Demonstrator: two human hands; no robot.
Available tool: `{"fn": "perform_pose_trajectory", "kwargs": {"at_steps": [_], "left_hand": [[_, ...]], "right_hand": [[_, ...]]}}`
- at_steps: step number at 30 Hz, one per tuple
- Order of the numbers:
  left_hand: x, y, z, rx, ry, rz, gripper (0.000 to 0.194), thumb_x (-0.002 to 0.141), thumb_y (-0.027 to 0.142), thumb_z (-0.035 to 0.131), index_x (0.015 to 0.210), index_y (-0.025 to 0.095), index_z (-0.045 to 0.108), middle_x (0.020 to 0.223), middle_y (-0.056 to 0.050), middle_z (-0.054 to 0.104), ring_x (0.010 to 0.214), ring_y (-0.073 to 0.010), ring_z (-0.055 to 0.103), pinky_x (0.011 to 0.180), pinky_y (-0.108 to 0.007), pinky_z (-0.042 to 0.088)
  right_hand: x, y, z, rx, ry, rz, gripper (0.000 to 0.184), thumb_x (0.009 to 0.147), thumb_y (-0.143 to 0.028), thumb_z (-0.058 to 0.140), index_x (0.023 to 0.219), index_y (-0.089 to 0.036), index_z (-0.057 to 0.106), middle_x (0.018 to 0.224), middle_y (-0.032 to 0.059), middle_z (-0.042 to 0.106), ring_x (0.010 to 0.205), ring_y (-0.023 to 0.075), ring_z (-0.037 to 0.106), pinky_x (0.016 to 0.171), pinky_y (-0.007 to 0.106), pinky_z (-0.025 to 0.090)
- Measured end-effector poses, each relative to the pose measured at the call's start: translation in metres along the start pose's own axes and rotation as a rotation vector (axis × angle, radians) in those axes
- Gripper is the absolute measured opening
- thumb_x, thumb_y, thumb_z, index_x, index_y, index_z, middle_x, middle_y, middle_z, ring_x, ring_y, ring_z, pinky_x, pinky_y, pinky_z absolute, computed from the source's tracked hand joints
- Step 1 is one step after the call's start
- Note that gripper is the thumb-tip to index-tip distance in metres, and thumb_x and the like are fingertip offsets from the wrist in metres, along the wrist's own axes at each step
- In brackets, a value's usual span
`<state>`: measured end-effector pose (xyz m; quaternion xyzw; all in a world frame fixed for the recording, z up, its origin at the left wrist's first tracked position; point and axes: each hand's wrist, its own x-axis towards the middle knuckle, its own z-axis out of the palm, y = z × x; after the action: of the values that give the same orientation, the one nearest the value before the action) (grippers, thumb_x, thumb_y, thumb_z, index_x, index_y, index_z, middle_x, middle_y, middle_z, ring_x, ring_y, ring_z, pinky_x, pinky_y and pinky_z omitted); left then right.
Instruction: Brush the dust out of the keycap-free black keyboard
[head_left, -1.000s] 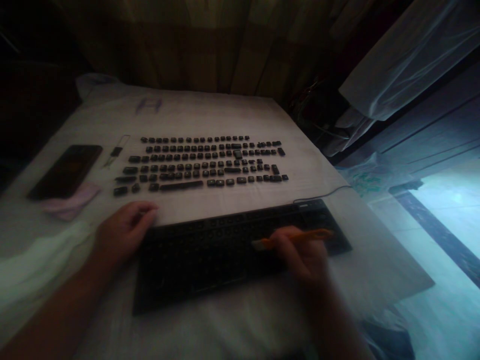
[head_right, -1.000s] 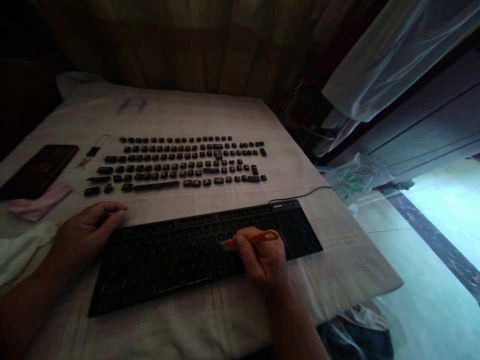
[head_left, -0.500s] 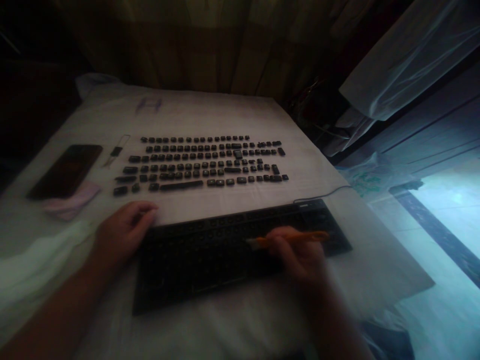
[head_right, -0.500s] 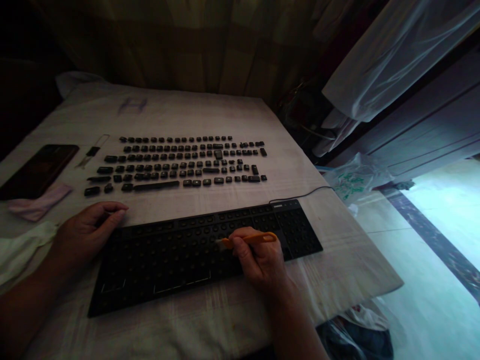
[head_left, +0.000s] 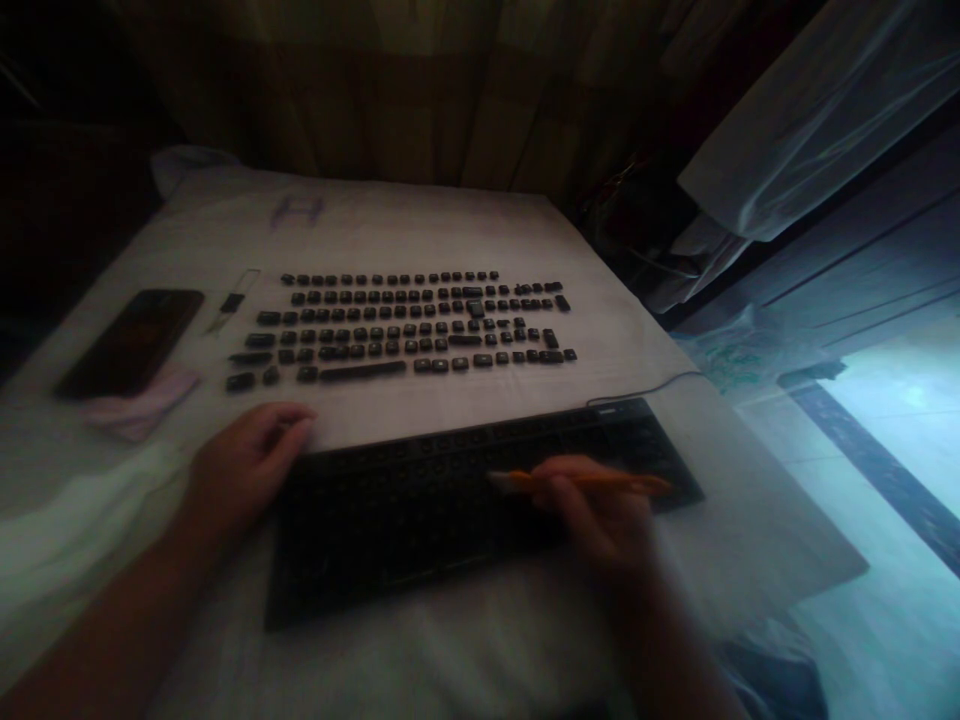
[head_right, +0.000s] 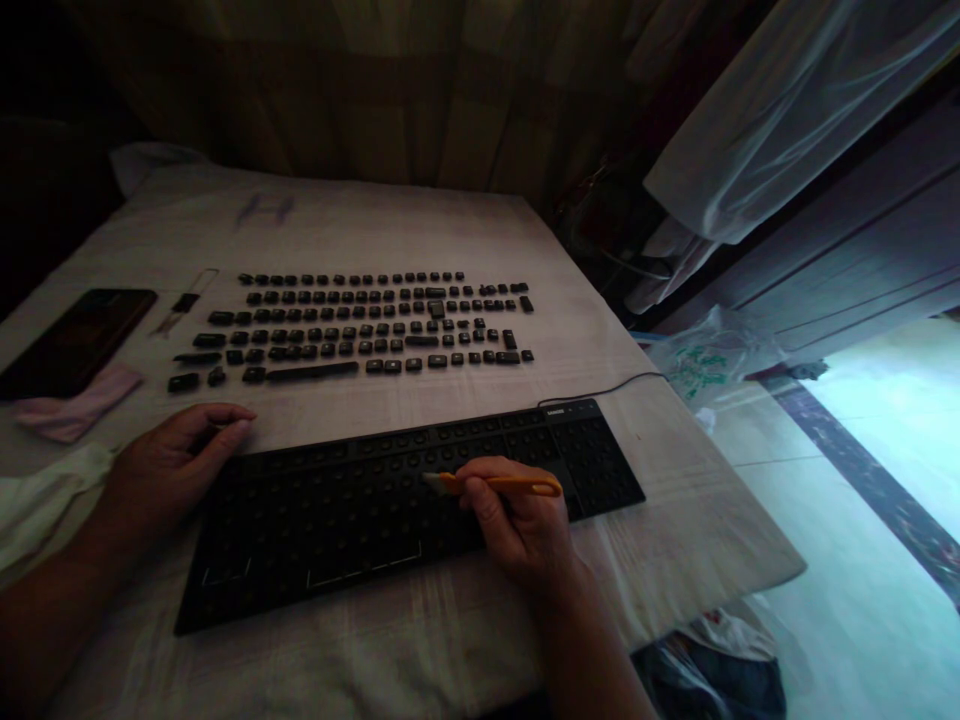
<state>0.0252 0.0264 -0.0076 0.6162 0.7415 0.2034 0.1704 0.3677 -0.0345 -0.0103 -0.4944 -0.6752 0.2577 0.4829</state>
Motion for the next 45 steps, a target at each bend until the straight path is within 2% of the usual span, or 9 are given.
{"fn": "perform_pose_trajectory", "kwargs": {"at_steps": [3,7,12,16,18,22,35,42,45], "left_hand": [[0.000,0.002,-0.001,-0.005,-0.001,-0.008,0.042,0.080,0.054,0.044,0.097,0.024,0.069,0.098,-0.004,0.075,0.086,-0.0229,0.069,0.085,-0.036,0.053],[0.000,0.002,-0.001,0.001,-0.004,-0.029,0.042,0.079,0.054,0.045,0.097,0.025,0.069,0.097,-0.003,0.075,0.082,-0.0220,0.068,0.084,-0.036,0.053],[0.001,-0.001,0.001,-0.002,-0.003,-0.016,0.043,0.079,0.055,0.045,0.097,0.025,0.069,0.095,-0.003,0.075,0.081,-0.0222,0.067,0.084,-0.036,0.053],[0.001,-0.001,0.000,0.001,-0.004,-0.022,0.043,0.079,0.055,0.045,0.098,0.024,0.069,0.098,-0.003,0.075,0.082,-0.0222,0.068,0.086,-0.037,0.053],[0.001,0.000,-0.001,0.004,-0.002,-0.029,0.043,0.079,0.055,0.045,0.098,0.025,0.069,0.097,-0.003,0.075,0.083,-0.0223,0.068,0.085,-0.037,0.053],[0.001,0.000,-0.001,0.010,-0.002,-0.028,0.041,0.079,0.055,0.044,0.096,0.026,0.069,0.095,-0.002,0.076,0.081,-0.0219,0.068,0.083,-0.036,0.054],[0.000,0.002,0.000,-0.001,0.000,-0.004,0.042,0.079,0.055,0.044,0.097,0.025,0.069,0.097,-0.003,0.075,0.083,-0.0226,0.068,0.084,-0.036,0.053],[0.000,0.004,-0.002,0.006,-0.011,-0.028,0.044,0.079,0.054,0.044,0.098,0.024,0.069,0.096,-0.004,0.075,0.084,-0.0235,0.068,0.085,-0.037,0.053],[0.000,0.004,-0.002,0.008,-0.008,-0.023,0.043,0.079,0.055,0.044,0.097,0.024,0.069,0.096,-0.004,0.075,0.084,-0.0231,0.068,0.085,-0.037,0.053]], "right_hand": [[-0.001,-0.004,0.001,0.005,0.046,-0.006,0.014,0.093,-0.019,0.058,0.093,-0.025,0.071,0.066,-0.0031,0.069,0.057,0.0152,0.066,0.057,0.028,0.054],[-0.002,-0.009,0.000,-0.037,0.100,0.061,0.015,0.094,-0.021,0.056,0.088,-0.024,0.070,0.063,-0.0025,0.066,0.055,0.0156,0.063,0.057,0.030,0.053],[0.000,-0.005,-0.001,-0.106,0.071,0.050,0.015,0.093,-0.023,0.056,0.085,-0.024,0.069,0.067,-0.0013,0.067,0.054,0.0153,0.062,0.053,0.028,0.050],[0.003,0.000,-0.002,-0.126,-0.014,-0.020,0.016,0.094,-0.022,0.055,0.085,-0.024,0.068,0.067,-0.0018,0.068,0.053,0.0145,0.062,0.055,0.028,0.052],[0.003,0.001,-0.003,-0.147,-0.033,-0.006,0.018,0.095,-0.024,0.054,0.084,-0.024,0.068,0.067,-0.0013,0.068,0.054,0.0149,0.063,0.057,0.028,0.053],[0.004,0.001,-0.003,-0.158,-0.030,-0.006,0.020,0.095,-0.026,0.054,0.083,-0.023,0.069,0.068,-0.0001,0.070,0.055,0.0159,0.064,0.057,0.029,0.054],[0.002,0.000,-0.001,-0.043,-0.035,-0.014,0.015,0.094,-0.018,0.056,0.091,-0.023,0.070,0.070,-0.0012,0.071,0.060,0.0154,0.068,0.057,0.027,0.054],[0.003,0.000,0.000,-0.018,-0.006,-0.052,0.015,0.093,-0.016,0.058,0.093,-0.024,0.071,0.070,-0.0022,0.073,0.060,0.0155,0.069,0.058,0.027,0.055],[0.001,-0.004,0.000,-0.028,0.045,-0.001,0.015,0.092,-0.017,0.058,0.091,-0.024,0.071,0.068,-0.0022,0.071,0.059,0.0154,0.067,0.059,0.028,0.055]]}}
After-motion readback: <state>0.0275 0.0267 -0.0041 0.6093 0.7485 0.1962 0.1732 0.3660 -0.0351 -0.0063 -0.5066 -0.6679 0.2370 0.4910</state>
